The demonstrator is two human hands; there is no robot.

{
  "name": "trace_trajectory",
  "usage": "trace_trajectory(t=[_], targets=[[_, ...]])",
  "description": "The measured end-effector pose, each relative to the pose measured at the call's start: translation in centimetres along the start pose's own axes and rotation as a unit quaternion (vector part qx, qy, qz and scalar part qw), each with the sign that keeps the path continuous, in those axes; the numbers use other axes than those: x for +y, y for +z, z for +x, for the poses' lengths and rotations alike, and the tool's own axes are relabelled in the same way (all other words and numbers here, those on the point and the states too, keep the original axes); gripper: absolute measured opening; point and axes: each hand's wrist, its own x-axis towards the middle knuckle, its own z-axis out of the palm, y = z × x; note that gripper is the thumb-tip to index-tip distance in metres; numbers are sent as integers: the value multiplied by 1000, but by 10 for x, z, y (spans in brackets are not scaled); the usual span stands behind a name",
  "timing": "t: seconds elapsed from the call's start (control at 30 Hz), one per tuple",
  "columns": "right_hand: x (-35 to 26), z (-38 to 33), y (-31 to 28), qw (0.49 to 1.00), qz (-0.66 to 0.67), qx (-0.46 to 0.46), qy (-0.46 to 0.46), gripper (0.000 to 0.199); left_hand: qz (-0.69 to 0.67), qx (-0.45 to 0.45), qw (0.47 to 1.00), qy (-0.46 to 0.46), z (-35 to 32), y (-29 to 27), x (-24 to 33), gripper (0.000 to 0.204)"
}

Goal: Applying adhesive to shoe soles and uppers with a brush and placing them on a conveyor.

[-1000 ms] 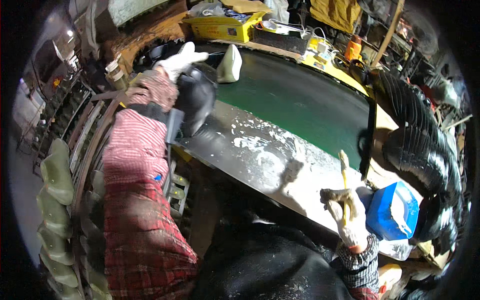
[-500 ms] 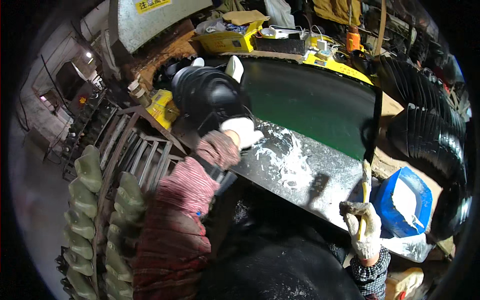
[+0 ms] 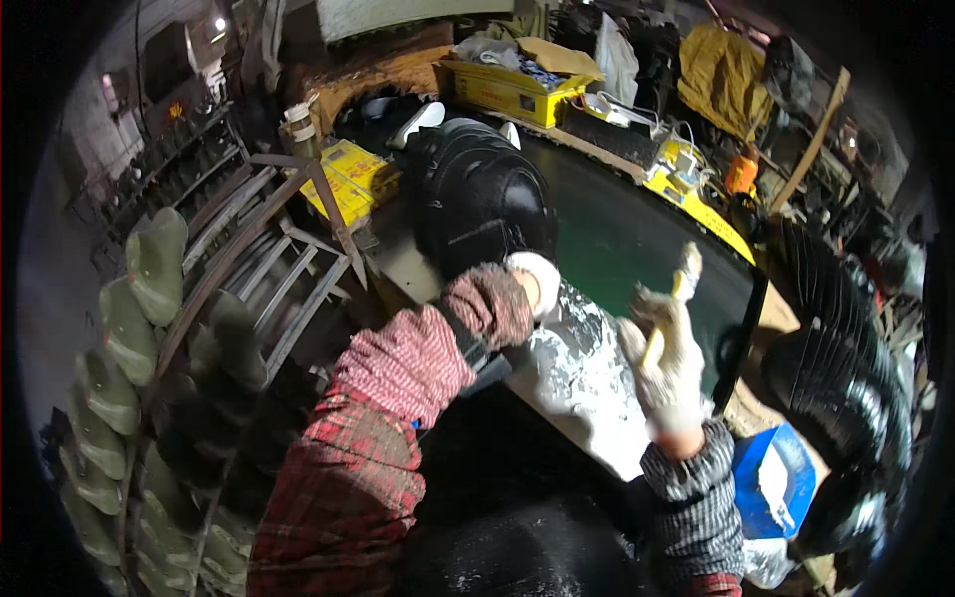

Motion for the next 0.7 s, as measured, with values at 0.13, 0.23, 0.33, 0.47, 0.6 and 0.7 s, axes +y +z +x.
trace_trajectory(t=[0.13,0.23,0.33,0.47,0.6,0.7], targets=[[6,59,82,997,-13,-51,54,39,-87,-176,972,126,32,18,-15,47],[-3,78,119,983,1,-148,110,44,-64,-102,977,177,-74,-34,-5,48],[-5,69,151,988,0,-155,16,43,-396,180,827,356,-144,0,-58,34],[5,71,145,987,-35,-145,60,41,-716,473,502,110,-85,38,-193,20],[19,65,157,990,15,-134,33,40,-637,489,554,-217,15,114,-311,61],[28,63,159,991,12,-126,53,38,-638,488,568,-177,71,139,-338,59]])
